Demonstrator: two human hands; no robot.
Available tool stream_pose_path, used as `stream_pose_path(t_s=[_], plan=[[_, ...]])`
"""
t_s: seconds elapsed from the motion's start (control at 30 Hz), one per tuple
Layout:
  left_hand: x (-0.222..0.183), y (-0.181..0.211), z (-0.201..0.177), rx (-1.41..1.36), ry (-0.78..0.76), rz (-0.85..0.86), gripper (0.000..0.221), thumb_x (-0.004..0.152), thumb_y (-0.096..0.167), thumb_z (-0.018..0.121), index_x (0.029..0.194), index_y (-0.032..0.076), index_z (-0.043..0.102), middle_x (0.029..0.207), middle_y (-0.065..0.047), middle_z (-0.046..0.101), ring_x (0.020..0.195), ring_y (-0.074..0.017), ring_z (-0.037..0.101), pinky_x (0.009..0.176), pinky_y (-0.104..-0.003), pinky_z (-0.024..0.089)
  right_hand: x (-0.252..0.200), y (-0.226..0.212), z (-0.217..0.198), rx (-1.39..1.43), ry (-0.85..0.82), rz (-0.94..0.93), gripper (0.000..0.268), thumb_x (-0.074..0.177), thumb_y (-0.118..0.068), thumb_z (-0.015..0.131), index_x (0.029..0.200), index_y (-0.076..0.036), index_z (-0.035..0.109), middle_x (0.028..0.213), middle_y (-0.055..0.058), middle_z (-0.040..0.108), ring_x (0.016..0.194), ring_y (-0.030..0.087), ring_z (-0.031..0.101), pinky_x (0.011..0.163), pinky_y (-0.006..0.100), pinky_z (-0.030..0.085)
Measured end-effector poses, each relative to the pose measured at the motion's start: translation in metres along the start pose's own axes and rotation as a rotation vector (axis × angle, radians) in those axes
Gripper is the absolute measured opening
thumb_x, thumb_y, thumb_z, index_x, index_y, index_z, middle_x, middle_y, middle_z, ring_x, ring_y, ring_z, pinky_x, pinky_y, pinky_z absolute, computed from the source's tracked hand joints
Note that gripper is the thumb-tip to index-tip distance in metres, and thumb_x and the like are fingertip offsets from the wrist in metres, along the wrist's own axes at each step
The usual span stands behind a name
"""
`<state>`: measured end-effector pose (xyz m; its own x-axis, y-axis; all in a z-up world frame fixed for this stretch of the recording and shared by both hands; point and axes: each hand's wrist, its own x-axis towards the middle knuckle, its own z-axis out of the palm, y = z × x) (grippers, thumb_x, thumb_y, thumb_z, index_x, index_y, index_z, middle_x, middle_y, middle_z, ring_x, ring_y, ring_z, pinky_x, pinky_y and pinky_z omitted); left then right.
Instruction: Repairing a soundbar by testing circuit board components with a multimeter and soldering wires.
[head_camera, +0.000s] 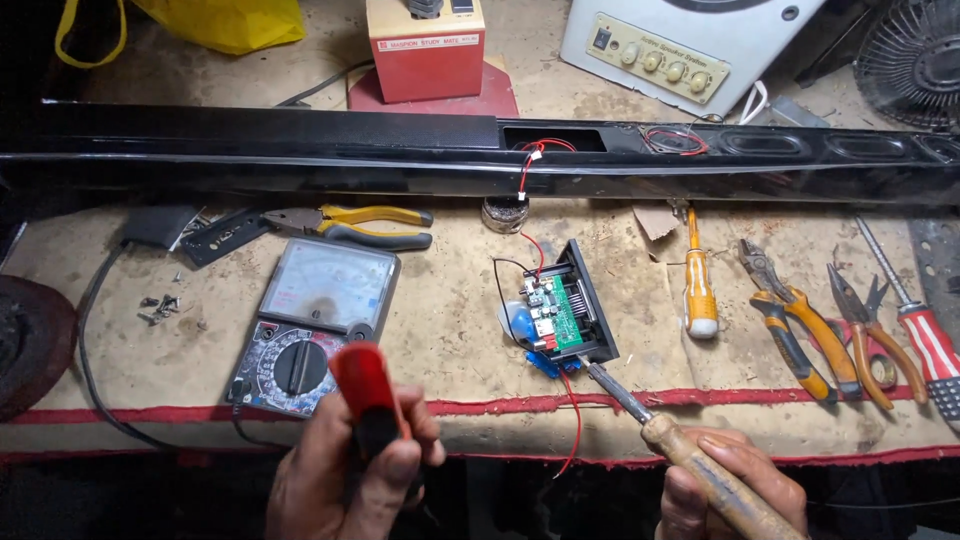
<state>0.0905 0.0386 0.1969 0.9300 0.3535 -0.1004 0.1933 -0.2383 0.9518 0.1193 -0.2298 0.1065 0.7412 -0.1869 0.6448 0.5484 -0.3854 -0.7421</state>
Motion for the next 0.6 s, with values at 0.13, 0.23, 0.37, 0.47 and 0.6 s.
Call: stream_pose_path(t_s=[0.13,0.23,0.37,0.47,0.6], plan=[[0.034,0.009,0.034,-0.644,-0.080,0.331,0.050,0.100,0.038,0.057,0.130,-0.002,0.055,0.087,-0.009,0.063,0.074,-0.0152,0.064,0.046,-0.025,0.049,0.008,-0.010,0.017,0.094,0.088,0.067,0.028,0.097,0.009,0.049,0.125,0.006,0.043,0.107,0.037,0.062,0.076,0.016,0.064,0.055,0.007,0.031],[0.053,0.014,0.043,-0.551,-0.098,0.484,0.050,0.106,0.037,0.048,0.140,0.000,0.048,0.090,-0.005,0.058,0.078,-0.0130,0.061,0.075,-0.028,0.051,0.008,-0.006,0.013,0.209,0.102,0.189,0.031,0.098,0.008,0.047,0.129,0.006,0.042,0.109,0.040,0.059,0.066,0.006,0.056,0.053,0.005,0.033],[0.059,0.020,0.047,-0.688,-0.158,0.437,0.058,0.104,0.041,0.049,0.148,0.004,0.038,0.100,-0.006,0.055,0.083,-0.0107,0.056,0.058,-0.021,0.043,0.019,-0.007,0.044,-0.200,0.205,-0.113,0.027,0.106,-0.015,0.055,0.119,0.006,0.044,0.096,0.023,0.060,0.074,0.028,0.072,0.071,0.022,0.049],[0.056,0.025,0.041,-0.608,-0.156,0.544,0.054,0.106,0.035,0.046,0.148,0.004,0.034,0.106,-0.010,0.055,0.092,-0.0154,0.058,0.075,-0.027,0.049,0.024,0.006,0.008,-0.183,0.240,-0.089,0.026,0.108,-0.014,0.055,0.118,0.008,0.045,0.091,0.023,0.060,0.069,0.028,0.070,0.070,0.023,0.052],[0.031,0.020,0.028,-0.710,-0.133,0.329,0.068,0.097,0.045,0.061,0.142,-0.001,0.039,0.092,-0.012,0.058,0.074,-0.0176,0.063,0.053,-0.027,0.053,0.052,-0.033,-0.039,0.146,-0.243,0.959,0.053,0.098,-0.025,0.048,0.108,0.018,0.078,0.062,0.019,0.058,0.037,0.030,0.053,0.041,0.033,0.037]])
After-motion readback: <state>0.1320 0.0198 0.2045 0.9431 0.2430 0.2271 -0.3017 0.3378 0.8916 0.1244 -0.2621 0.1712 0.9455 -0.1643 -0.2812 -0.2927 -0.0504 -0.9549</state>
